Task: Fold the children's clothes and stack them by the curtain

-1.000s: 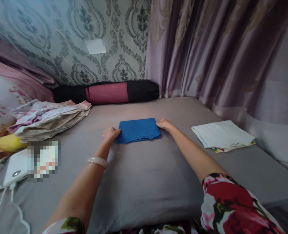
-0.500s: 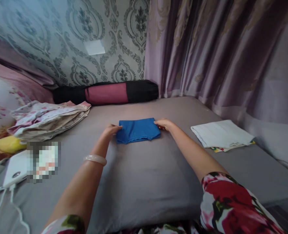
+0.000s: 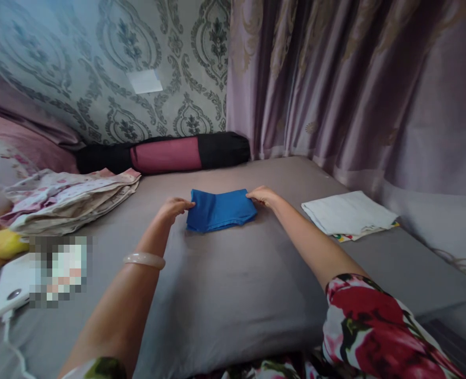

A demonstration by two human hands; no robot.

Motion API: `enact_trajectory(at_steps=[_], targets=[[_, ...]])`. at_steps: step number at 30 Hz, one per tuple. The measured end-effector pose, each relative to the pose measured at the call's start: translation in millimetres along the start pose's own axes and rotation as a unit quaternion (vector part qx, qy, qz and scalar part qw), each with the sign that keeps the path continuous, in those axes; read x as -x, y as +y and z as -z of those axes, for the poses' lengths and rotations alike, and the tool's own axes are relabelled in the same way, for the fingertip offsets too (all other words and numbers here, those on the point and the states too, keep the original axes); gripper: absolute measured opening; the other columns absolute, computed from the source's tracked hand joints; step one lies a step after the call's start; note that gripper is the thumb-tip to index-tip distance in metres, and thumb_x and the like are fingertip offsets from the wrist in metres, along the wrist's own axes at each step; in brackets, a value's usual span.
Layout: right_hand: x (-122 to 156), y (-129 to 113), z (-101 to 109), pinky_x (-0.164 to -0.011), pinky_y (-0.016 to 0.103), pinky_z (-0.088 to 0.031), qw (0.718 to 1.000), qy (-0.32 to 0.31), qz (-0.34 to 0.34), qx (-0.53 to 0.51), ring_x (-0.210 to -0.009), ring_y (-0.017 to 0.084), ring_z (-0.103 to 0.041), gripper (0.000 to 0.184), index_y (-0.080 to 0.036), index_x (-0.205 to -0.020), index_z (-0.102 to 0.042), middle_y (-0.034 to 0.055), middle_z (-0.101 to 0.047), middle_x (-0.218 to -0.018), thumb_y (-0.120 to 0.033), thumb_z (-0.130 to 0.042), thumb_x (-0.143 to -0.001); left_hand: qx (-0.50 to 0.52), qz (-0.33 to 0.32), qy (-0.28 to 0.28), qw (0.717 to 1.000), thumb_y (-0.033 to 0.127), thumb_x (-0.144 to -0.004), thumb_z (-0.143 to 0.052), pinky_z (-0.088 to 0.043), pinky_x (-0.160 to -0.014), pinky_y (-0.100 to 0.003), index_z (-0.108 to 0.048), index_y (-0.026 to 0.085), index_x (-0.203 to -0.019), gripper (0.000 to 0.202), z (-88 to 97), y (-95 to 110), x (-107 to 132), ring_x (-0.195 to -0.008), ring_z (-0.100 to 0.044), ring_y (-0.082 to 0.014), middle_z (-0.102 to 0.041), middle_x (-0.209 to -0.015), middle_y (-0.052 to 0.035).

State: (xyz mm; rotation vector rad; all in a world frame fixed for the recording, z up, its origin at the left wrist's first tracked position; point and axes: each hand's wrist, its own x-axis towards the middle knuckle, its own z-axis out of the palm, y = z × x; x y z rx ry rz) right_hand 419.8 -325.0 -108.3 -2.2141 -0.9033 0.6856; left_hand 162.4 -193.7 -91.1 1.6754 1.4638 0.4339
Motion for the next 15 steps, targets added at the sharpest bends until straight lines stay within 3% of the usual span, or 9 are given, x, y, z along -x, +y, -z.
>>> enact_trajectory(at_steps=[3, 7, 11, 15], targets=[[2.4, 2.5, 23.8, -0.041, 0.021, -0.024, 1.000, 0.009, -0.017, -0.014, -0.041, 0.006, -0.031, 0.041, -0.021, -0.048, -0.036, -0.0082, -0.033, -0.042, -0.017, -0.064, -0.078, 0.017, -0.036, -0.007, 0.999, 0.030, -0.057, -0.077, -0.037, -0.054, -0.025, -0.065, 0.019, -0.057, 0.017, -4.5, 16.3, 8.3, -0.057, -0.050, -0.0142, -0.060, -0.055, -0.0014], [6.2, 14.7, 64.1, -0.047, 0.020, -0.030, 0.999, 0.046, -0.025, -0.016, -0.048, 0.007, -0.038, 0.027, -0.018, -0.055, -0.051, -0.0064, -0.043, -0.049, -0.021, -0.066, -0.078, 0.046, -0.076, -0.022, 0.996, 0.033, -0.057, -0.077, -0.035, -0.051, -0.024, -0.066, 0.019, -0.057, 0.018, -22.8, 37.3, 20.2, -0.055, -0.049, -0.0141, -0.055, -0.049, 0.0002], [13.1, 36.3, 103.2, -0.055, 0.018, -0.037, 0.995, 0.088, 0.017, -0.037, -0.060, 0.009, -0.050, 0.012, -0.015, -0.069, -0.065, -0.0025, -0.058, -0.062, -0.021, -0.064, -0.079, 0.077, -0.112, -0.042, 0.990, 0.032, -0.060, -0.075, -0.034, -0.052, -0.024, -0.066, 0.018, -0.057, 0.016, -52.9, 60.2, 32.8, -0.055, -0.048, -0.0135, -0.053, -0.048, 0.0008], [22.0, 63.2, 138.7, -0.058, 0.019, -0.040, 0.989, 0.140, 0.052, 0.004, -0.062, 0.010, -0.052, 0.017, -0.014, -0.078, -0.070, -0.0017, -0.061, -0.065, -0.025, -0.058, -0.083, 0.104, -0.141, -0.078, 0.981, 0.031, -0.062, -0.074, -0.034, -0.053, -0.024, -0.066, 0.018, -0.058, 0.016, -88.9, 85.9, 46.9, -0.056, -0.049, -0.0134, -0.056, -0.050, 0.0001]])
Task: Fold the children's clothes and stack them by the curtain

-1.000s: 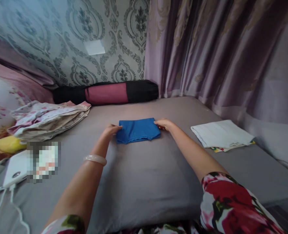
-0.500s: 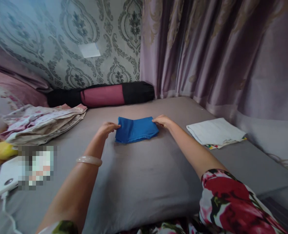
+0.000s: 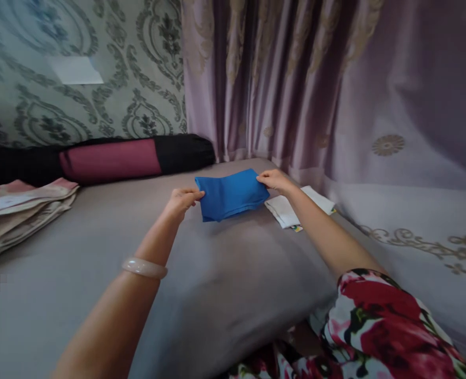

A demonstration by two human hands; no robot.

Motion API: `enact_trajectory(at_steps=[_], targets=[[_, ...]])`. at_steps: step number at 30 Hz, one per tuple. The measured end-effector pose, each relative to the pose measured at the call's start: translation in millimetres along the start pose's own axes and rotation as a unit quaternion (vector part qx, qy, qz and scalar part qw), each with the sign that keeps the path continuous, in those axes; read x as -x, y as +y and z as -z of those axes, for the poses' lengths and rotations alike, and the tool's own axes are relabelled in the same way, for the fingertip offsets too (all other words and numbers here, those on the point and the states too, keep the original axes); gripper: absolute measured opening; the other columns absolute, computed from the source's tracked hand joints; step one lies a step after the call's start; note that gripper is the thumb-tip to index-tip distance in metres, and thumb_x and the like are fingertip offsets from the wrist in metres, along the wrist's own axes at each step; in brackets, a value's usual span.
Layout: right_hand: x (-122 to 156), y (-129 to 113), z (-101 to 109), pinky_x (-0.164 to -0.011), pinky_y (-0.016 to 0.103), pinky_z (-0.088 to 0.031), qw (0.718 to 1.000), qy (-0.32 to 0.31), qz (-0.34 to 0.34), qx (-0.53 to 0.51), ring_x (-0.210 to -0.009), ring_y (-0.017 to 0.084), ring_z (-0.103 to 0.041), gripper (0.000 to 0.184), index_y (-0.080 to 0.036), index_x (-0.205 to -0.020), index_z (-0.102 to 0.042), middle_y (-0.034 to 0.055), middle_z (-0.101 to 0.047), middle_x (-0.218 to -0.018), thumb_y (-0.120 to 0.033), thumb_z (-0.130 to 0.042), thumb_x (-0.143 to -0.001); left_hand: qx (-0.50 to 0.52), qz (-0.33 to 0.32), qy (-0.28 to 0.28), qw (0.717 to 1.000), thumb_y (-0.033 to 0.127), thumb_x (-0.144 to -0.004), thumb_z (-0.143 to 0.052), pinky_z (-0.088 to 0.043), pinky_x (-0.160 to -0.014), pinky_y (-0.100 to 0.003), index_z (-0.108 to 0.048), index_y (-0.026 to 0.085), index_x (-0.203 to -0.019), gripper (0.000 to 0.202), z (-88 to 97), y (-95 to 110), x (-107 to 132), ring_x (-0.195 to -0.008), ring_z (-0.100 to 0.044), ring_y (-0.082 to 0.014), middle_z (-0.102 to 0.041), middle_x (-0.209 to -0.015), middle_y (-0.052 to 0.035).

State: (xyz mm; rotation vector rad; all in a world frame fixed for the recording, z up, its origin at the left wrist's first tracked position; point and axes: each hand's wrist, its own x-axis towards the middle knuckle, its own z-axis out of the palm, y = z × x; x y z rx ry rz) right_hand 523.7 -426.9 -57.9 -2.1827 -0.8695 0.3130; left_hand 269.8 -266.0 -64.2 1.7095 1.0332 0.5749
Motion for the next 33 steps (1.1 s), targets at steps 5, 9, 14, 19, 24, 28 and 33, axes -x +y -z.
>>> enact_trajectory(at_steps=[5, 9, 14, 19, 24, 28, 33], targets=[[0.4, 35.9, 47.9, -0.066, 0.020, -0.041, 0.988, 0.063, 0.048, 0.136, -0.075, 0.014, -0.058, 0.019, -0.015, -0.087, -0.072, 0.0019, -0.068, -0.080, -0.024, -0.055, -0.086, 0.051, -0.020, -0.050, 0.997, 0.030, -0.065, -0.072, -0.035, -0.052, -0.024, -0.066, 0.017, -0.060, 0.015, -54.2, 21.8, 4.8, -0.054, -0.047, -0.0118, -0.060, -0.056, -0.0010], [6.7, 61.2, 85.2, -0.071, 0.023, -0.041, 0.969, 0.085, 0.066, 0.222, -0.081, 0.016, -0.060, 0.022, -0.015, -0.097, -0.071, 0.0040, -0.070, -0.087, -0.025, -0.053, -0.090, 0.099, -0.037, -0.090, 0.990, 0.025, -0.069, -0.070, -0.037, -0.053, -0.023, -0.067, 0.016, -0.061, 0.012, -97.6, 33.2, 9.3, -0.054, -0.048, -0.0105, -0.060, -0.057, -0.0013], [16.3, 87.6, 119.0, -0.078, 0.026, -0.041, 0.949, 0.085, 0.045, 0.299, -0.094, 0.020, -0.061, 0.025, -0.019, -0.108, -0.068, 0.0077, -0.070, -0.102, -0.028, -0.048, -0.095, 0.120, -0.044, -0.132, 0.983, 0.025, -0.073, -0.067, -0.037, -0.050, -0.021, -0.066, 0.016, -0.062, 0.014, -150.5, 37.1, 12.9, -0.050, -0.046, -0.0088, -0.059, -0.057, -0.0009], [12.7, 117.1, 140.1, -0.080, 0.029, -0.042, 0.933, 0.075, 0.014, 0.352, -0.098, 0.023, -0.061, 0.028, -0.020, -0.113, -0.065, 0.0107, -0.069, -0.108, -0.029, -0.045, -0.097, 0.157, -0.040, -0.160, 0.974, 0.023, -0.073, -0.065, -0.038, -0.051, -0.021, -0.064, 0.016, -0.062, 0.014, -194.7, 30.9, 17.4, -0.049, -0.045, -0.0082, -0.057, -0.056, -0.0003], [7.5, 142.5, 150.8, -0.080, 0.029, -0.042, 0.926, 0.069, -0.030, 0.370, -0.099, 0.022, -0.061, 0.032, -0.021, -0.118, -0.063, 0.0110, -0.068, -0.111, -0.034, -0.041, -0.099, 0.186, -0.017, -0.167, 0.968, 0.022, -0.074, -0.065, -0.036, -0.049, -0.020, -0.064, 0.015, -0.064, 0.013, -226.4, 25.9, 25.9, -0.046, -0.043, -0.0069, -0.055, -0.053, 0.0016], [6.8, 154.6, 155.4, -0.081, 0.029, -0.043, 0.921, 0.054, -0.032, 0.385, -0.101, 0.022, -0.061, 0.033, -0.023, -0.120, -0.062, 0.0089, -0.067, -0.114, -0.033, -0.038, -0.100, 0.220, 0.003, -0.159, 0.962, 0.018, -0.073, -0.065, -0.036, -0.049, -0.019, -0.064, 0.013, -0.064, 0.010, -244.7, 25.2, 31.8, -0.051, -0.051, -0.0081, -0.055, -0.053, 0.0015], [7.0, 163.3, 158.1, -0.081, 0.031, -0.044, 0.913, 0.046, -0.053, 0.402, -0.101, 0.023, -0.062, 0.034, -0.023, -0.122, -0.061, 0.0093, -0.067, -0.115, -0.034, -0.036, -0.100, 0.230, 0.024, -0.164, 0.959, 0.014, -0.076, -0.064, -0.035, -0.047, -0.020, -0.062, 0.014, -0.062, 0.014, -258.9, 22.9, 35.1, -0.048, -0.049, -0.0078, -0.054, -0.052, 0.0019]])
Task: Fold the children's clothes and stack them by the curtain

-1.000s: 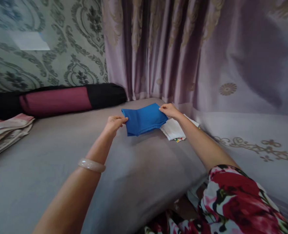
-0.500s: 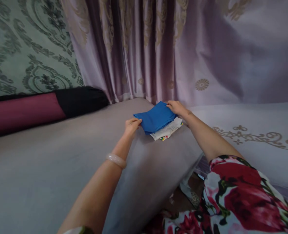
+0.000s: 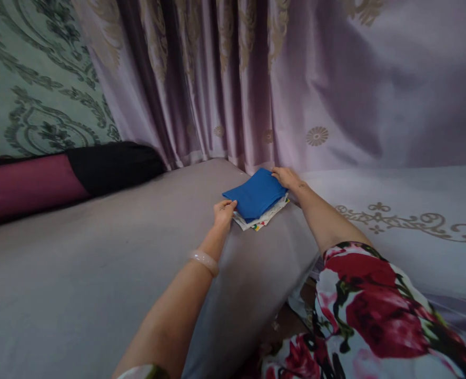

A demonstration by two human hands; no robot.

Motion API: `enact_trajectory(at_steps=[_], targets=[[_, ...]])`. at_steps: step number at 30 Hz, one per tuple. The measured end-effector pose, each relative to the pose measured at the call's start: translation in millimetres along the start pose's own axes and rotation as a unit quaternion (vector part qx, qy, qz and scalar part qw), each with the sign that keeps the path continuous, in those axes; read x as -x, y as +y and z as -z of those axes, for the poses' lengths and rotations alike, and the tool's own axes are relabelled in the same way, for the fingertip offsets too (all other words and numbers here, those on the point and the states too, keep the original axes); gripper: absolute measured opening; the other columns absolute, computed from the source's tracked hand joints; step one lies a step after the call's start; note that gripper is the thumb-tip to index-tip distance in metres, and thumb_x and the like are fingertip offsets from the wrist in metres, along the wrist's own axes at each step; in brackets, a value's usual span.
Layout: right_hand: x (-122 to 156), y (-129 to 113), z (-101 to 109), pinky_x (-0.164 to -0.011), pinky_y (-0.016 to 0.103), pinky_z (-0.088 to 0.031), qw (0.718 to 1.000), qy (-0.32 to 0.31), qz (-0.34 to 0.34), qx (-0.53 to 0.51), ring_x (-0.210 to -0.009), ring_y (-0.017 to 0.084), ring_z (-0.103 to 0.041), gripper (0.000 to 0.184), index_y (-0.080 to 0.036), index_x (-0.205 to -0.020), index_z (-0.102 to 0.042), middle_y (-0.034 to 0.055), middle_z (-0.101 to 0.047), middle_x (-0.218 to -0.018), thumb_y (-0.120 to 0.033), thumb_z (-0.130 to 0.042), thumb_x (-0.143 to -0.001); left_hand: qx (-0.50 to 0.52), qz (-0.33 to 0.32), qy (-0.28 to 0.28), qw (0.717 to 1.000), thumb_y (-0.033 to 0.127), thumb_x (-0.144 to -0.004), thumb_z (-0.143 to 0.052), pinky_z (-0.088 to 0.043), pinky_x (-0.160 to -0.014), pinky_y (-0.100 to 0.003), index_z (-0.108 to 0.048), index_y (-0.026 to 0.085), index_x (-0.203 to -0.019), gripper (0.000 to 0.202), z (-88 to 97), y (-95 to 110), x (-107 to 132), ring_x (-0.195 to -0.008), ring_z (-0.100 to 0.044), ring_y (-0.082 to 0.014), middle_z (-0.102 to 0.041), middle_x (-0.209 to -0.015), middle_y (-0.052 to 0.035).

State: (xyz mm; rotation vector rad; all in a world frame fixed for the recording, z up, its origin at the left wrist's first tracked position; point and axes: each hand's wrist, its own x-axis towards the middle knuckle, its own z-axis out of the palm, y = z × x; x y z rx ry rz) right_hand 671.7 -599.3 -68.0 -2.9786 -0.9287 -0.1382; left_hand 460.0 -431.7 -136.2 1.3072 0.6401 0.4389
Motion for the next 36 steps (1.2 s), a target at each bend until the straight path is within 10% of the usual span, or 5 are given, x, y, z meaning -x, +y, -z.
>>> enact_trajectory(at_steps=[22, 31, 36], targets=[[11.7, -25.4, -34.8, -0.098, 0.038, -0.038, 0.995, 0.029, -0.070, 0.060, -0.118, 0.027, -0.055, 0.041, -0.014, -0.121, -0.062, 0.0184, -0.062, -0.123, -0.017, -0.029, -0.097, -0.199, 0.033, -0.112, 0.973, 0.028, -0.076, -0.071, -0.032, -0.046, -0.022, -0.055, 0.015, -0.054, 0.031, -2.8, -23.7, 12.7, -0.042, -0.042, -0.0070, -0.060, -0.053, -0.0025], [15.6, -50.3, -60.8, -0.114, 0.059, -0.013, 0.995, -0.054, -0.055, -0.061, -0.145, 0.029, -0.016, 0.062, -0.024, -0.151, -0.029, 0.0029, -0.023, -0.159, -0.051, -0.011, -0.098, -0.258, 0.022, -0.136, 0.956, 0.027, -0.080, -0.065, -0.028, -0.045, -0.022, -0.053, 0.016, -0.052, 0.032, -7.3, -31.2, 19.6, -0.041, -0.038, -0.0069, -0.052, -0.046, 0.0021], [17.3, -42.3, -72.0, -0.114, 0.058, -0.014, 0.992, -0.062, -0.075, -0.085, -0.145, 0.027, -0.017, 0.065, -0.027, -0.152, -0.026, 0.0010, -0.019, -0.160, -0.054, -0.006, -0.096, -0.262, 0.018, -0.154, 0.952, 0.028, -0.081, -0.063, -0.026, -0.044, -0.022, -0.053, 0.016, -0.052, 0.033, -6.5, -34.0, 19.9, -0.041, -0.036, -0.0069, -0.048, -0.043, 0.0034]])
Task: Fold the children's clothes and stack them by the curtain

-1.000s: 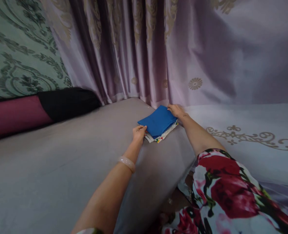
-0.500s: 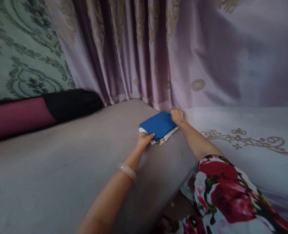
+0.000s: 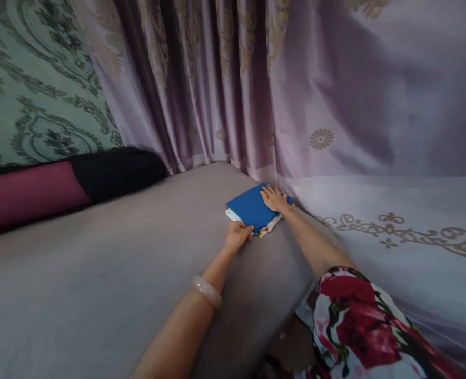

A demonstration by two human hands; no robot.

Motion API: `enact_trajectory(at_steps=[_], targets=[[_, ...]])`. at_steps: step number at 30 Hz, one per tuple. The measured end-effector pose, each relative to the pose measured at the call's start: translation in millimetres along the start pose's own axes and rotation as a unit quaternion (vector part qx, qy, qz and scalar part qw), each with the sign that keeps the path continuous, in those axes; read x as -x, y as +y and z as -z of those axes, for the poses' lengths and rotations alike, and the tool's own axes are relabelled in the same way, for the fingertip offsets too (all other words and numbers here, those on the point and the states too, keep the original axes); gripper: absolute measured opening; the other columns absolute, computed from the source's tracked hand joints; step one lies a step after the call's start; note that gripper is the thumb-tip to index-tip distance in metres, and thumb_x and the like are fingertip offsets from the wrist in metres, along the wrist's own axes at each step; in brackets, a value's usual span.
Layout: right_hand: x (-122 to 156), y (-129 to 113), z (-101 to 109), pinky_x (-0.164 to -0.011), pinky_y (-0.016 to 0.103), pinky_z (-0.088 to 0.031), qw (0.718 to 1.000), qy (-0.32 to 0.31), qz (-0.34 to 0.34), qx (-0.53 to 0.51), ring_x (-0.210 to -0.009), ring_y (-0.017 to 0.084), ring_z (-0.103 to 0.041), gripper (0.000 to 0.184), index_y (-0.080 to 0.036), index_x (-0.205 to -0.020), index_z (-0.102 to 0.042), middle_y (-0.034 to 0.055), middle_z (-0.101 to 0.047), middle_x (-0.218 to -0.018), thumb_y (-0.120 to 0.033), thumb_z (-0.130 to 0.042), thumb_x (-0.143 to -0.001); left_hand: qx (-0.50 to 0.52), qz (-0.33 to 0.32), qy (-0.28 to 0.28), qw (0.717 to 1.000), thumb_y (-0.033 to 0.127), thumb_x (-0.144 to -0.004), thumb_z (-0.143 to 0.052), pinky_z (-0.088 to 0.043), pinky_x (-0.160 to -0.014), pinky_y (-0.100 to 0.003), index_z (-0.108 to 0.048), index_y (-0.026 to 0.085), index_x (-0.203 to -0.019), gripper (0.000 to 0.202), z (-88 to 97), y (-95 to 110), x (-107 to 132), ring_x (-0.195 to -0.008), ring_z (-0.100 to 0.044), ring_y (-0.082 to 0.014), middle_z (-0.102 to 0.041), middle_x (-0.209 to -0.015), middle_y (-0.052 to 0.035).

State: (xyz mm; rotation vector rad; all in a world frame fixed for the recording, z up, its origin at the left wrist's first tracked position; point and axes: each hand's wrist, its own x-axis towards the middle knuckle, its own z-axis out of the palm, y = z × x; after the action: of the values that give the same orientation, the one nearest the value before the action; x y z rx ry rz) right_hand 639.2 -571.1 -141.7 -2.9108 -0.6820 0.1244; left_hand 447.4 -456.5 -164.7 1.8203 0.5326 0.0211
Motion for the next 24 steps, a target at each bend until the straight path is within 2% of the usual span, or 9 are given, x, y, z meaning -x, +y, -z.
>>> enact_trajectory(at_steps=[6, 9, 12, 14, 16, 17, 20, 24], targets=[[0.7, 1.5, -2.9, -0.113, 0.059, -0.017, 1.000, 0.018, 0.008, 0.018, -0.144, 0.027, -0.020, 0.063, -0.027, -0.151, -0.027, 0.0034, -0.022, -0.159, -0.052, -0.006, -0.097, 0.016, -0.006, -0.012, 1.000, 0.030, -0.082, -0.063, -0.030, -0.046, -0.021, -0.057, 0.015, -0.058, 0.028, -1.5, -1.0, 0.7, -0.043, -0.041, -0.0070, -0.054, -0.048, 0.0015], [0.0, 2.3, 1.0, -0.112, 0.061, -0.017, 1.000, -0.001, 0.009, 0.011, -0.144, 0.029, -0.020, 0.063, -0.025, -0.151, -0.027, 0.0058, -0.022, -0.159, -0.053, -0.010, -0.097, 0.035, -0.005, -0.023, 0.999, 0.035, -0.082, -0.063, -0.034, -0.048, -0.021, -0.062, 0.014, -0.066, 0.026, 14.9, -3.4, 8.7, -0.045, -0.045, -0.0080, -0.060, -0.054, -0.0007], [2.2, -5.3, 6.6, -0.111, 0.062, -0.018, 1.000, -0.003, 0.001, 0.021, -0.144, 0.030, -0.019, 0.061, -0.022, -0.152, -0.023, 0.0099, -0.020, -0.159, -0.049, -0.014, -0.098, 0.008, -0.027, 0.021, 0.999, 0.034, -0.082, -0.062, -0.039, -0.053, -0.021, -0.065, 0.014, -0.076, 0.020, 53.2, -14.4, 20.0, -0.053, -0.054, -0.0107, -0.065, -0.063, -0.0035], [8.1, -18.9, 8.6, -0.112, 0.061, -0.015, 0.999, 0.028, 0.016, 0.041, -0.145, 0.029, -0.017, 0.059, -0.018, -0.152, -0.023, 0.0128, -0.020, -0.159, -0.044, -0.018, -0.099, -0.052, -0.030, 0.079, 0.995, 0.028, -0.082, -0.060, -0.043, -0.061, -0.023, -0.066, 0.015, -0.080, 0.014, 87.4, -26.7, 28.0, -0.063, -0.061, -0.0135, -0.068, -0.071, -0.0060], [18.2, -38.1, 7.8, -0.113, 0.060, -0.013, 0.996, 0.050, 0.048, 0.050, -0.145, 0.030, -0.016, 0.059, -0.016, -0.151, -0.025, 0.0145, -0.021, -0.158, -0.043, -0.020, -0.099, -0.142, -0.035, 0.153, 0.977, 0.025, -0.083, -0.058, -0.046, -0.072, -0.026, -0.067, 0.016, -0.085, 0.013, 123.1, -41.6, 36.3, -0.077, -0.065, -0.0177, -0.071, -0.081, -0.0088], [24.3, -48.4, 6.3, -0.113, 0.060, -0.013, 0.996, 0.049, 0.063, 0.044, -0.145, 0.030, -0.015, 0.059, -0.016, -0.150, -0.027, 0.0147, -0.021, -0.158, -0.044, -0.020, -0.099, -0.191, -0.028, 0.179, 0.965, 0.026, -0.083, -0.057, -0.047, -0.077, -0.029, -0.067, 0.017, -0.088, 0.015, 140.3, -49.6, 40.7, -0.084, -0.065, -0.0199, -0.071, -0.087, -0.0100], [42.4, -72.7, -1.4, -0.113, 0.060, -0.012, 0.994, 0.037, 0.100, 0.024, -0.145, 0.032, -0.013, 0.062, -0.018, -0.149, -0.031, 0.0144, -0.022, -0.158, -0.051, -0.020, -0.098, -0.333, -0.025, 0.212, 0.918, 0.032, -0.088, -0.048, -0.046, -0.089, -0.033, -0.066, 0.016, -0.102, 0.028, 185.1, -74.7, 56.3, -0.098, -0.063, -0.0233, -0.069, -0.101, -0.0119], [55.3, -77.8, -13.9, -0.113, 0.062, -0.011, 0.995, 0.038, 0.091, 0.017, -0.145, 0.033, -0.013, 0.064, -0.020, -0.150, -0.031, 0.0131, -0.021, -0.158, -0.055, -0.019, -0.097, -0.481, 0.014, 0.253, 0.839, 0.040, -0.091, -0.041, -0.040, -0.100, -0.040, -0.061, 0.011, -0.118, 0.044, 228.2, -105.6, 82.6, -0.116, -0.054, -0.0296, -0.061, -0.118, -0.0180]])
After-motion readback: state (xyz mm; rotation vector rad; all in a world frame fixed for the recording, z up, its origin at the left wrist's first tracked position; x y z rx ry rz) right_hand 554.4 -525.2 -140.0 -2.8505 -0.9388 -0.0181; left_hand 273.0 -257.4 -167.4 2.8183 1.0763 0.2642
